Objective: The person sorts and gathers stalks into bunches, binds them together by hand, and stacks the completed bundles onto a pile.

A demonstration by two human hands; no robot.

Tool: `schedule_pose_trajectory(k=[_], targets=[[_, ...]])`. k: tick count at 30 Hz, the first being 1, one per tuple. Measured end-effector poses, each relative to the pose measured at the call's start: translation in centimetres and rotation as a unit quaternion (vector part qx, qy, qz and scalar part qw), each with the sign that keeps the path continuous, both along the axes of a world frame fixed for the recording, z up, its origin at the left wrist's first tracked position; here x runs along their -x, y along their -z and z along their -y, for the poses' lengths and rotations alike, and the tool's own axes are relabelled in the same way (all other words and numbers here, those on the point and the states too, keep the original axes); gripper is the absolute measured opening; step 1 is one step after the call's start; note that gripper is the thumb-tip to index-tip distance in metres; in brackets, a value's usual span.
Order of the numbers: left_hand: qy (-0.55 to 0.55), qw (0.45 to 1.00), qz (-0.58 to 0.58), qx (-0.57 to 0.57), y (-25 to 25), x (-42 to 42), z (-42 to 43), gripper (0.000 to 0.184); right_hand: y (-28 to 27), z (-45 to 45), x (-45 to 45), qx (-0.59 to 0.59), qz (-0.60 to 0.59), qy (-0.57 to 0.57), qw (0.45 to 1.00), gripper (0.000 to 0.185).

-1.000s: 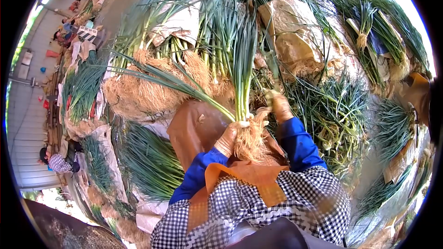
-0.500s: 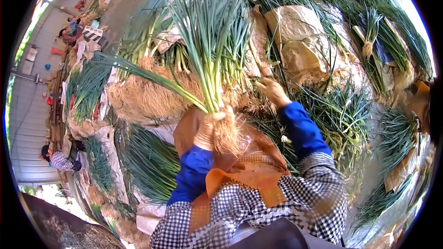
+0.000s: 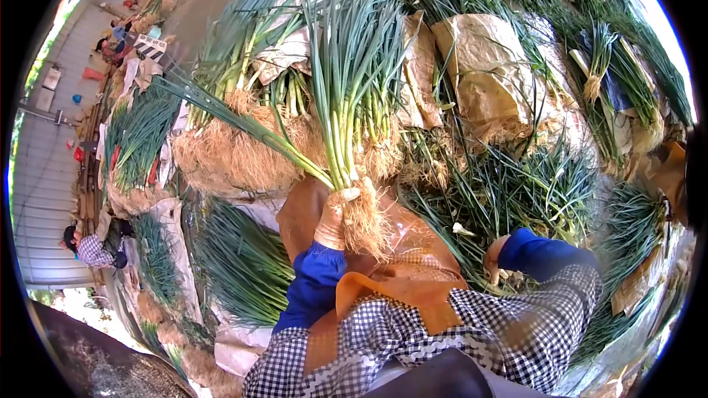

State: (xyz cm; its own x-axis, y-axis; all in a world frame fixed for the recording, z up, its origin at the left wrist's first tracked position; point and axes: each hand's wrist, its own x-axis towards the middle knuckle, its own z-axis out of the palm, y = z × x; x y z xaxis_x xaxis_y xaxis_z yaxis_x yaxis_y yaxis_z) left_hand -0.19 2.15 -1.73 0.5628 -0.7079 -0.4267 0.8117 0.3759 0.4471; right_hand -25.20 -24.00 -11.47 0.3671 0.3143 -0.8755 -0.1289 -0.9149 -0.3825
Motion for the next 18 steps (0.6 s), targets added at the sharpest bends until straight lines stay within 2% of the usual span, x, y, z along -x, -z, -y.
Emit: schedule_pose_trajectory(k=[1,2,3,4,5,6,7,8,9,10,12,13,14,15,16,17,18], targets=[[0.001,1.000,0.003,-0.005,0.4,-0.1,0.0,0.035,0.2,0.6,0.2,-0.001,0.000,0.017,1.000,0.036],[0.001,1.000,0.007,-0.012,0.6,-0.1,0.0,0.035,-5.5,-1.2,-6.0,0.070,-0.031,0.123,0.990,0.038],[-0.021,1.000,-0.017,-0.012,-0.2,0.3,0.4,0.036,-6.3,-0.9,-11.0,0.079,0.058,0.150,0.984,0.035],[-0.021,1.000,-0.018,-0.013,0.0,0.4,0.4,0.036,-0.7,0.6,-14.9,0.059,0.297,-0.001,0.953,0.033],[-0.008,1.000,-0.001,-0.016,0.3,0.3,0.5,0.037,-1.9,1.0,-18.5,-0.040,0.368,0.233,0.899,0.037],[0.002,1.000,0.020,-0.020,0.4,0.0,0.5,0.038,-3.6,-0.1,-22.9,-0.141,0.415,0.448,0.779,0.042],[-0.003,0.998,0.059,-0.010,0.2,-0.1,0.7,0.038,-4.2,-1.0,-26.1,-0.229,0.381,0.522,0.728,0.052],[-0.006,0.998,0.066,-0.013,0.0,0.0,0.7,0.038,-2.3,-1.7,-29.5,-0.261,0.293,0.531,0.751,0.052],[0.008,0.998,0.064,0.021,-0.3,-0.1,0.8,0.039,2.6,-2.8,-33.8,-0.111,0.428,0.438,0.783,0.052],[0.024,0.996,0.060,0.055,-0.4,-0.2,0.9,0.040,-4.7,-4.2,-31.8,0.018,0.410,0.424,0.808,0.050],[-0.001,0.999,0.042,0.030,-0.5,0.1,0.7,0.044,-4.3,-3.9,-31.2,-0.072,0.399,0.534,0.741,0.042],[-0.004,1.000,0.021,-0.013,-0.8,0.4,0.7,0.046,-1.3,-2.9,-30.6,-0.283,0.361,0.620,0.637,0.033],[-0.008,0.999,0.000,-0.053,-1.0,0.5,0.7,0.048,-2.2,-2.1,-28.4,-0.396,0.327,0.646,0.565,0.023],[0.033,0.998,0.046,0.027,-0.3,0.4,0.8,0.047,-1.7,-0.7,-26.4,-0.303,0.588,0.489,0.569,0.020],[0.014,0.999,0.042,0.023,0.8,0.8,1.4,0.043,-2.1,-0.6,-24.1,-0.295,0.589,0.470,0.588,0.020],[0.047,0.998,0.015,-0.029,1.2,1.8,2.0,0.041,-2.6,-0.5,-21.8,-0.286,0.590,0.450,0.606,0.020],[0.080,0.993,-0.011,-0.081,1.6,3.0,2.7,0.039,-4.4,-1.5,-19.4,-0.371,0.342,0.581,0.638,0.021]])
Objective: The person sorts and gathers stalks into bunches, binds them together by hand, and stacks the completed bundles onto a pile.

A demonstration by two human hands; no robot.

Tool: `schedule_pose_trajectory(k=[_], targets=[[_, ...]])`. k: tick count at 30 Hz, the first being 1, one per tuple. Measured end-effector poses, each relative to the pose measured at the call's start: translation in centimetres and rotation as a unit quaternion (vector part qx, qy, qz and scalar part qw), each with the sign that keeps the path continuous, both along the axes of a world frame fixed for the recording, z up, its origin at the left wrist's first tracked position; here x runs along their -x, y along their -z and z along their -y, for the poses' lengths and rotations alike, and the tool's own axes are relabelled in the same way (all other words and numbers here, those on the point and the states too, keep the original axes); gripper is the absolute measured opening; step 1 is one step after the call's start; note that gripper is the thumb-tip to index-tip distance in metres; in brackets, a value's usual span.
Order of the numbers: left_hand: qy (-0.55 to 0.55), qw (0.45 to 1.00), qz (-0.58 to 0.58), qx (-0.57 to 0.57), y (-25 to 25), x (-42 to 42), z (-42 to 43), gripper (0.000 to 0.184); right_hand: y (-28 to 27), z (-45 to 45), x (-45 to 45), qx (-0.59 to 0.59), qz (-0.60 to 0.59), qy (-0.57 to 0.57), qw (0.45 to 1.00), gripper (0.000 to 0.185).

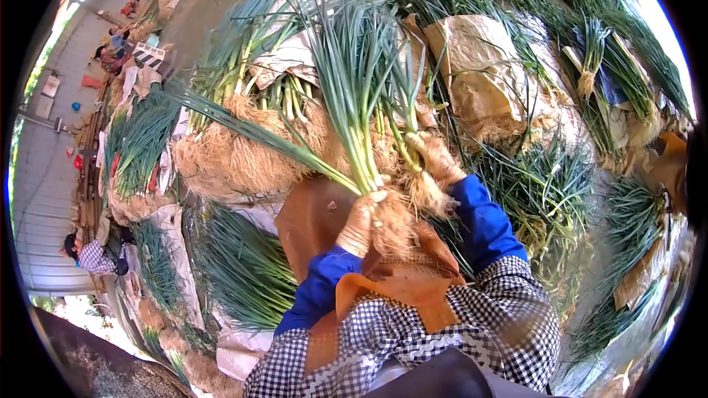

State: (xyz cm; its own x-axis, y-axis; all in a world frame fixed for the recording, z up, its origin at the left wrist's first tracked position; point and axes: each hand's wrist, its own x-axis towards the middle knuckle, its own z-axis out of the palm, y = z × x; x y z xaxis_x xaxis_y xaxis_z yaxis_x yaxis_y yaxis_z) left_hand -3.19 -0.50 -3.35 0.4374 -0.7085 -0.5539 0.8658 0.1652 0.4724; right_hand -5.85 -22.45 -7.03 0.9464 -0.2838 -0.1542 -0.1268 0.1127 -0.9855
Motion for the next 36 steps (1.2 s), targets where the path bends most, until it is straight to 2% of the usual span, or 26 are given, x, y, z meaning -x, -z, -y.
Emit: schedule_pose_trajectory(k=[1,2,4,5,7,9,10,12,13,14,15,16,18,19,21,23,24,26,28,29,30,31,32,33,34,36], targets=[[-0.032,0.999,0.041,-0.010,0.5,1.9,1.5,0.031,0.0,-2.1,0.8,-0.043,-0.014,0.043,0.998,0.026],[-0.004,0.997,0.068,-0.045,2.6,2.9,1.8,0.024,5.0,-3.4,0.7,0.204,0.003,0.117,0.972,0.033],[0.019,0.999,0.018,-0.020,3.5,4.5,2.9,0.023,2.2,-4.0,2.4,0.501,-0.119,0.032,0.857,0.036],[0.022,0.999,-0.012,0.030,5.1,4.3,2.5,0.022,3.3,-4.1,3.2,0.516,-0.080,0.050,0.852,0.037],[-0.036,0.999,-0.028,-0.018,5.3,3.8,2.3,0.023,4.5,-3.8,5.9,0.509,-0.053,0.043,0.858,0.028],[-0.076,0.995,-0.055,-0.014,5.0,3.1,2.6,0.024,0.2,-4.7,9.8,0.560,-0.027,0.058,0.826,0.017],[-0.085,0.995,-0.047,-0.017,5.3,2.8,2.6,0.025,0.3,-4.8,12.1,0.298,-0.013,0.096,0.950,0.015],[-0.102,0.994,-0.038,-0.030,5.1,2.6,2.5,0.026,1.4,-1.0,16.4,0.284,0.006,0.239,0.928,0.019],[-0.104,0.993,-0.060,-0.011,4.9,2.6,2.4,0.023,-0.3,1.7,18.7,0.422,-0.185,0.240,0.854,0.026],[-0.104,0.991,-0.083,0.008,4.8,2.5,2.1,0.019,0.7,4.7,20.2,0.519,-0.371,0.155,0.755,0.029],[-0.075,0.991,-0.099,0.040,5.2,2.3,1.9,0.021,3.7,7.7,22.8,0.550,-0.425,-0.009,0.719,0.031],[-0.072,0.992,-0.101,0.040,5.2,2.7,2.0,0.021,3.1,7.2,22.1,0.548,-0.428,-0.007,0.719,0.031],[-0.079,0.996,-0.027,0.032,5.0,2.9,2.3,0.024,0.5,4.4,16.2,0.536,-0.351,-0.021,0.768,0.027],[-0.056,0.998,-0.038,0.017,7.0,2.6,2.0,0.025,0.1,2.7,12.8,0.502,-0.248,0.020,0.829,0.024],[-0.022,0.998,0.048,-0.042,6.2,3.3,2.2,0.027,-0.7,0.5,6.3,0.482,-0.083,0.032,0.872,0.030],[0.030,0.985,0.144,-0.094,7.8,3.1,1.7,0.030,-1.6,0.4,0.2,0.426,-0.164,-0.067,0.887,0.043],[0.031,0.984,0.146,-0.097,7.5,3.3,1.6,0.030,2.0,1.4,-1.8,0.449,-0.121,-0.073,0.883,0.047],[0.008,0.979,0.169,-0.112,6.2,3.6,1.7,0.029,3.7,2.1,-4.0,0.466,-0.157,-0.145,0.858,0.044],[0.004,0.979,0.158,-0.131,5.6,3.5,1.9,0.029,4.9,2.7,-3.0,0.455,0.052,-0.237,0.857,0.032],[-0.005,0.983,0.150,-0.106,7.3,3.1,1.7,0.028,5.1,2.8,-2.5,0.438,0.151,-0.282,0.840,0.029],[-0.010,0.984,0.152,-0.093,7.4,3.1,1.7,0.027,5.8,2.4,-1.9,0.434,0.331,-0.252,0.800,0.026],[-0.015,0.985,0.154,-0.080,7.6,3.2,1.7,0.026,6.8,1.1,-0.4,0.282,0.207,-0.237,0.906,0.022],[-0.015,0.985,0.151,-0.082,7.4,3.1,1.6,0.026,3.7,-0.6,1.9,0.448,0.290,-0.161,0.830,0.025],[-0.030,0.990,0.116,-0.072,7.1,2.9,1.4,0.025,1.8,-1.7,4.3,0.080,0.050,-0.221,0.971,0.032],[-0.044,0.994,0.080,-0.062,7.0,2.8,1.3,0.024,-0.4,-2.3,6.8,0.059,0.076,-0.194,0.976,0.035],[-0.078,0.996,0.041,-0.031,9.0,2.0,1.3,0.024,-4.1,-1.9,11.9,-0.078,-0.035,-0.183,0.979,0.036]])
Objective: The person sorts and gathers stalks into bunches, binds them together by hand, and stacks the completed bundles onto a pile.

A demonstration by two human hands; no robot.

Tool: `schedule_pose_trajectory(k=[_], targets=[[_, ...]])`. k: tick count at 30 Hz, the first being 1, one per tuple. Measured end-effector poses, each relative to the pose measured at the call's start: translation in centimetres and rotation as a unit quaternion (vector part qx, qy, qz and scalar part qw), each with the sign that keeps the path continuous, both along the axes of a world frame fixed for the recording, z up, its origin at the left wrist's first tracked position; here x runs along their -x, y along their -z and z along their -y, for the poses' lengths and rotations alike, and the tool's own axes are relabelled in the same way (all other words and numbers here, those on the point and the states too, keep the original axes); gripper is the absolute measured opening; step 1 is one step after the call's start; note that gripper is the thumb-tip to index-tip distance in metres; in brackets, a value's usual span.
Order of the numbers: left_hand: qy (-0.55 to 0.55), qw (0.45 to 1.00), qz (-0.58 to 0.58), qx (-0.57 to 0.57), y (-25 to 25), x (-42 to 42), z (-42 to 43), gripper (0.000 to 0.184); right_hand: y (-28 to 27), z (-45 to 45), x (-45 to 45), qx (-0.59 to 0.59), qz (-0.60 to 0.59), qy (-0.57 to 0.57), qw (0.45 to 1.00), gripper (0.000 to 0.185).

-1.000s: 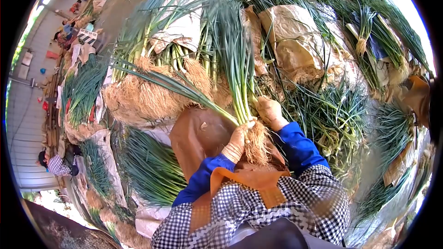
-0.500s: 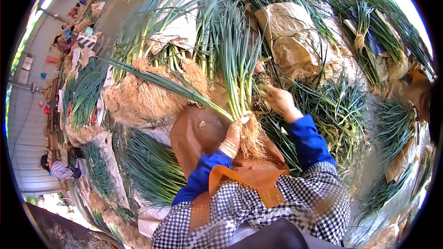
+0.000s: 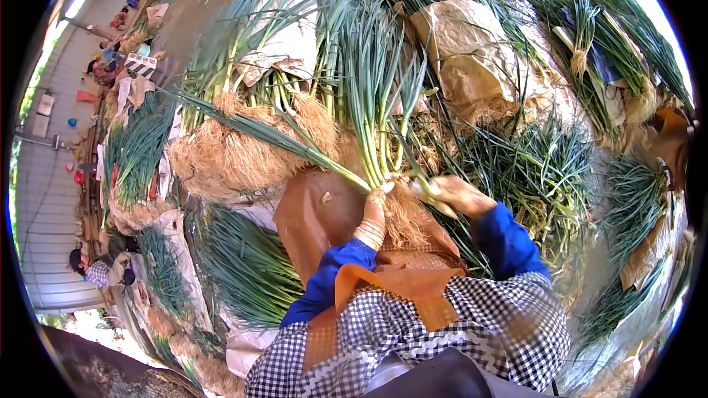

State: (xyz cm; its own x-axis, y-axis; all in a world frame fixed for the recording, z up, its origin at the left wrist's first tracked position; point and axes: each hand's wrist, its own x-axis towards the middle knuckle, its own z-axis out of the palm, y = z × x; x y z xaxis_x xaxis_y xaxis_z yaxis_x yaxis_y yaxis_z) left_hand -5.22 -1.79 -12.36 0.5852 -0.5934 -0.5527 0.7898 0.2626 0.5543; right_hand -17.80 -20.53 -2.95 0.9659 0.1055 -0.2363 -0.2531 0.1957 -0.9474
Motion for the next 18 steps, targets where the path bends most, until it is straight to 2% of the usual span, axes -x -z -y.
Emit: schedule_pose_trajectory(k=[1,2,3,4,5,6,7,8,9,11,12,14,16,17,18], targets=[[-0.009,1.000,0.005,-0.012,-1.6,0.0,0.5,0.025,0.5,1.1,2.9,-0.020,0.026,-0.021,0.999,0.031],[-0.017,1.000,0.009,-0.025,-3.1,0.3,0.7,0.027,0.5,2.6,5.2,-0.003,-0.055,-0.022,0.998,0.028],[-0.016,1.000,-0.013,0.020,-1.9,0.2,0.4,0.029,0.6,4.1,7.5,0.010,-0.136,-0.022,0.990,0.026],[-0.012,1.000,-0.012,0.023,-2.0,0.1,0.6,0.029,2.4,6.1,9.9,0.217,-0.214,-0.023,0.952,0.022],[-0.008,0.999,-0.010,0.031,-2.1,0.1,0.7,0.029,4.2,8.0,12.2,0.383,-0.309,-0.048,0.869,0.019],[-0.004,0.999,-0.009,0.036,-2.1,0.3,0.6,0.029,6.3,7.8,11.3,0.382,-0.312,-0.045,0.869,0.019],[0.021,0.999,0.016,0.045,-1.2,0.1,0.8,0.029,8.1,7.7,9.4,0.508,-0.199,-0.042,0.837,0.023],[0.019,0.998,0.017,0.049,-1.2,0.1,1.2,0.029,8.5,7.6,7.1,0.619,-0.080,-0.043,0.780,0.028],[0.033,0.999,0.024,0.027,-1.1,0.8,0.9,0.026,3.6,4.6,2.4,0.574,-0.134,0.050,0.806,0.029],[0.078,0.994,0.058,-0.039,-2.6,0.8,0.9,0.026,5.6,2.4,-3.7,0.541,0.072,0.137,0.827,0.028],[0.108,0.987,0.081,-0.086,-4.0,1.1,0.5,0.029,5.1,1.7,-6.8,0.560,0.145,0.077,0.812,0.030],[0.108,0.982,0.132,-0.083,-2.0,1.0,0.3,0.030,5.9,0.9,-12.7,0.515,-0.039,0.009,0.856,0.036],[0.115,0.977,0.140,-0.112,-3.3,1.0,0.4,0.031,11.2,2.0,-14.7,0.556,0.217,-0.032,0.802,0.027],[0.125,0.977,0.147,-0.091,-2.7,0.8,0.1,0.030,9.8,1.3,-14.4,0.531,0.172,0.003,0.830,0.020],[0.135,0.977,0.151,-0.074,-2.2,0.5,-0.1,0.030,10.4,1.1,-14.2,0.579,0.237,0.037,0.779,0.013]])
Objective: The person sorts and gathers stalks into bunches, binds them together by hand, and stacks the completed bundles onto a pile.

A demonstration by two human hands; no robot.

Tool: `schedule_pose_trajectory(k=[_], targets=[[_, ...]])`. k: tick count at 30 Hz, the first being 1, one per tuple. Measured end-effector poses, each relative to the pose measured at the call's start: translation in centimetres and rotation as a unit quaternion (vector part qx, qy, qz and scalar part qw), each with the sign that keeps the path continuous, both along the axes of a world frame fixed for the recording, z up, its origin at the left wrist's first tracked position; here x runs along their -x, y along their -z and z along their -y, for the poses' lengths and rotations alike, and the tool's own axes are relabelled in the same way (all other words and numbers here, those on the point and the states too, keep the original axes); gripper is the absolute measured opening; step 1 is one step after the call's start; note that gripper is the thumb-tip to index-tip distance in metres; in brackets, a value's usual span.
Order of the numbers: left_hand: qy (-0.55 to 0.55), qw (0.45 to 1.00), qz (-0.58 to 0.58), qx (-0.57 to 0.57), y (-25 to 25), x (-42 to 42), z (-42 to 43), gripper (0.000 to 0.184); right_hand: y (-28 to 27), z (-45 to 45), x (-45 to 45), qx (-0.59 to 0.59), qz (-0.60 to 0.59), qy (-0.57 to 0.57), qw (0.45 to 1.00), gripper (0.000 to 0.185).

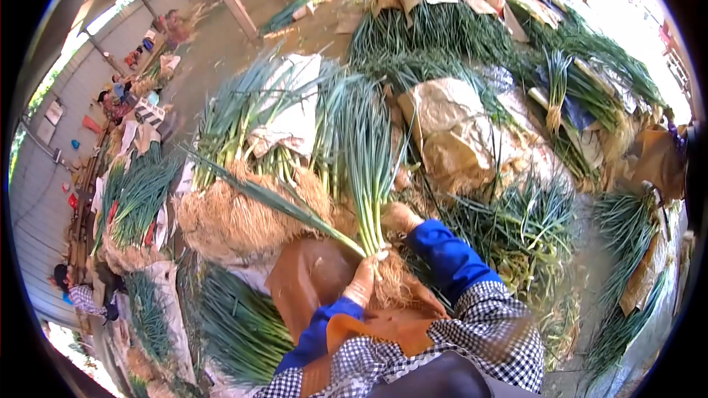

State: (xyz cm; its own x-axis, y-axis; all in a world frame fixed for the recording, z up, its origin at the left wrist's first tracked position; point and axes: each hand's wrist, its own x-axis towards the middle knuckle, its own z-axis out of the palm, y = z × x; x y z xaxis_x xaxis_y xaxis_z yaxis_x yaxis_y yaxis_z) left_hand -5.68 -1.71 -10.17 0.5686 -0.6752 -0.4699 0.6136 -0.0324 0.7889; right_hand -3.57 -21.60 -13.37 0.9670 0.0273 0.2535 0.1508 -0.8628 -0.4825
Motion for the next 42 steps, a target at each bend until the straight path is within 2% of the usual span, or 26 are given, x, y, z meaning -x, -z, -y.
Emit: schedule_pose_trajectory(k=[1,2,4,5,6,8,10,12,13,14,16,20,23,24,26,28,29,31,32,34,36,37,38,40,41,42], targets=[[-0.010,0.998,-0.057,0.037,-0.8,0.0,0.0,0.030,1.3,0.3,0.2,-0.163,-0.002,0.011,0.987,0.013],[-0.019,0.990,-0.117,0.071,-1.6,0.2,-0.1,0.031,0.4,-0.2,1.2,-0.409,-0.033,0.065,0.910,0.016],[-0.021,0.958,-0.248,0.142,-2.9,0.8,0.1,0.032,0.5,-0.9,2.9,-0.687,-0.011,0.128,0.715,0.018],[-0.013,0.960,-0.234,0.151,-3.9,1.5,0.3,0.031,-3.4,-2.4,4.7,-0.773,-0.041,0.221,0.593,0.017],[-0.005,0.962,-0.219,0.161,-4.8,2.1,0.5,0.031,-2.2,-1.9,5.1,-0.788,-0.032,0.148,0.597,0.017],[-0.005,0.956,-0.254,0.144,-4.3,2.3,0.5,0.027,-2.0,-2.1,5.9,-0.872,-0.034,0.207,0.443,0.017],[-0.030,0.971,-0.204,0.122,0.5,2.1,0.9,0.026,2.3,-1.1,5.5,-0.865,-0.007,0.128,0.484,0.019],[-0.054,0.981,-0.169,0.075,-0.6,2.3,1.3,0.023,-1.9,-1.1,5.7,-0.739,-0.033,0.173,0.650,0.025],[-0.041,0.990,-0.129,0.034,-0.7,2.3,1.1,0.025,0.3,-0.1,5.1,-0.504,0.039,0.174,0.845,0.029],[-0.029,0.995,-0.090,-0.010,-1.6,2.3,1.1,0.026,2.9,0.7,4.7,-0.221,0.102,0.153,0.958,0.034],[-0.077,0.995,-0.055,-0.007,-1.7,2.9,1.9,0.027,4.1,1.2,3.7,-0.214,-0.098,0.279,0.931,0.042],[-0.020,0.997,-0.041,-0.054,-1.4,2.8,1.8,0.030,-3.1,-0.4,5.4,-0.015,-0.225,0.328,0.917,0.047],[-0.018,0.996,-0.044,-0.079,-0.9,2.8,1.9,0.030,-1.6,-0.2,7.4,0.057,-0.140,0.275,0.950,0.039],[-0.026,0.995,-0.047,-0.079,-0.2,2.7,1.8,0.029,-4.7,-1.2,8.1,0.088,-0.182,0.254,0.946,0.033],[-0.053,0.991,-0.079,-0.091,0.1,1.9,1.8,0.028,-6.2,-3.1,11.9,0.118,-0.088,0.082,0.986,0.033],[-0.079,0.984,-0.118,-0.104,0.4,1.9,1.7,0.027,-7.3,-2.9,16.8,-0.039,-0.214,-0.012,0.976,0.030],[-0.074,0.988,-0.101,-0.095,0.6,1.8,1.7,0.027,-1.8,-1.1,21.2,-0.229,-0.233,0.001,0.945,0.033],[-0.052,0.993,-0.081,-0.074,-0.8,2.0,1.7,0.027,0.9,2.8,26.0,-0.151,-0.426,-0.023,0.892,0.040],[-0.049,0.993,-0.083,-0.074,-1.4,2.2,1.7,0.027,-2.6,4.5,26.5,0.125,-0.563,-0.060,0.815,0.045],[-0.037,0.994,-0.081,-0.059,-2.0,2.2,1.9,0.026,-4.7,5.8,24.5,0.262,-0.643,-0.047,0.718,0.045],[-0.037,0.995,-0.079,-0.050,-0.3,2.6,1.8,0.027,-3.7,5.8,19.2,0.059,-0.438,0.145,0.885,0.048],[-0.034,0.995,-0.087,-0.041,0.2,2.5,1.9,0.027,1.0,5.5,16.8,-0.154,-0.161,0.207,0.953,0.044],[-0.033,0.995,-0.093,-0.030,0.3,2.2,2.0,0.027,-7.6,3.5,12.8,-0.376,-0.264,0.215,0.862,0.041],[-0.032,0.992,-0.110,-0.046,-1.1,2.1,2.0,0.026,-2.4,3.5,6.7,-0.523,-0.230,0.212,0.793,0.033],[-0.042,0.991,-0.129,-0.006,0.4,2.0,1.6,0.026,0.7,3.3,4.5,-0.333,-0.112,0.168,0.921,0.032],[-0.053,0.987,-0.150,0.034,1.9,1.9,1.3,0.026,2.1,2.5,3.4,-0.207,-0.015,0.152,0.966,0.035]])
